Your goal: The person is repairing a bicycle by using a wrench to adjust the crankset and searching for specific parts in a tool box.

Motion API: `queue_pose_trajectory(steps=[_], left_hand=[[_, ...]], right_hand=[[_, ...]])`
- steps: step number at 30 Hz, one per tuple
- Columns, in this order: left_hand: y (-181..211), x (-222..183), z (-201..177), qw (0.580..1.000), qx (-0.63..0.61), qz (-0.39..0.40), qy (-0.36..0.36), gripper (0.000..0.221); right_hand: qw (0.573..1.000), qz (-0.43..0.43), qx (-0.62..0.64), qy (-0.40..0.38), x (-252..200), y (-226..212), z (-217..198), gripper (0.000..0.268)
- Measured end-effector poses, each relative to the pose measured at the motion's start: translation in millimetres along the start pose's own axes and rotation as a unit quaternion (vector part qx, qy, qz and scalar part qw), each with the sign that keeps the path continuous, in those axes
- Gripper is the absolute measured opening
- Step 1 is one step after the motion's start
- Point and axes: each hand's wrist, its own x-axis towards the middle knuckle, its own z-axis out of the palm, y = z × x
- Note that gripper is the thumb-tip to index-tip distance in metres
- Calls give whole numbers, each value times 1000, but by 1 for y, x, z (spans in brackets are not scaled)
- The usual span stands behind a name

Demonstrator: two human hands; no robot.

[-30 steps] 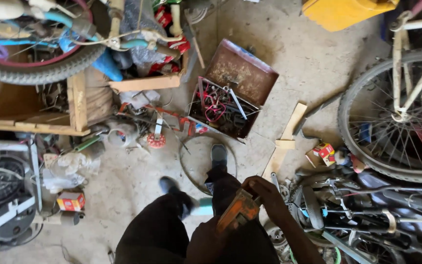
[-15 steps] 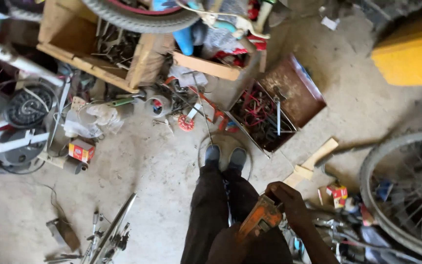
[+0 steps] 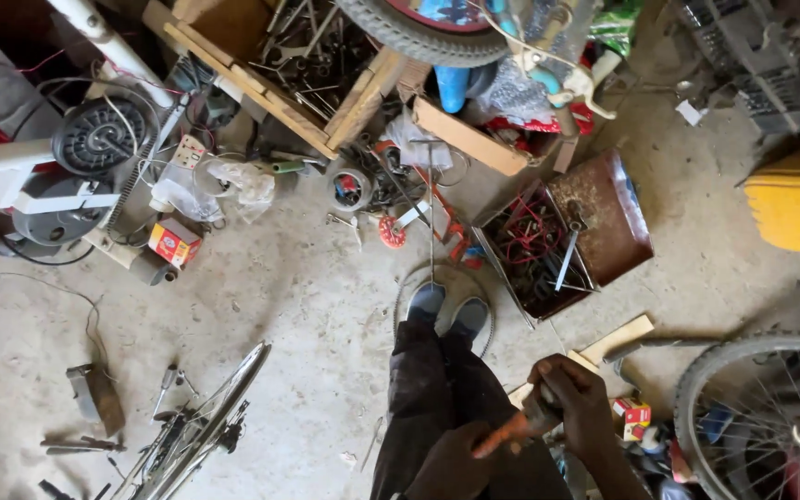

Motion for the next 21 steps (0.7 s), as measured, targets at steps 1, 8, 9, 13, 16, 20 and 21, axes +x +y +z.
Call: queue_pose_trajectory(steps=[1,8,9,13,16,20,21], left_hand=[[-3,4,-3,1000,-3,3,-1,34],[-15,11,-25,986,-99,87,100,36],[-24,12,-21,986,-80,58,136,31],[-31,27,-55,955,-154,-1,253,57],[-40,36,-71,883,-283,87,365,44],[-50,43,-78,866,-332,-68,368,53],[-37,32,-81,871,-281,-118,385,59]], right_hand=[[1000,-2,-4,0,2,-5,8,30],[979,-103,-128,-123,13,-42,60,32],[968,-138,-167,-125,11,-42,62,35],[959,-137,-162,-186,21,-58,82,56],[962,-103,-130,-218,13,-80,80,54],[962,-77,-138,-222,18,-52,35,47],[967,-59,-128,-214,21,-43,20,48]])
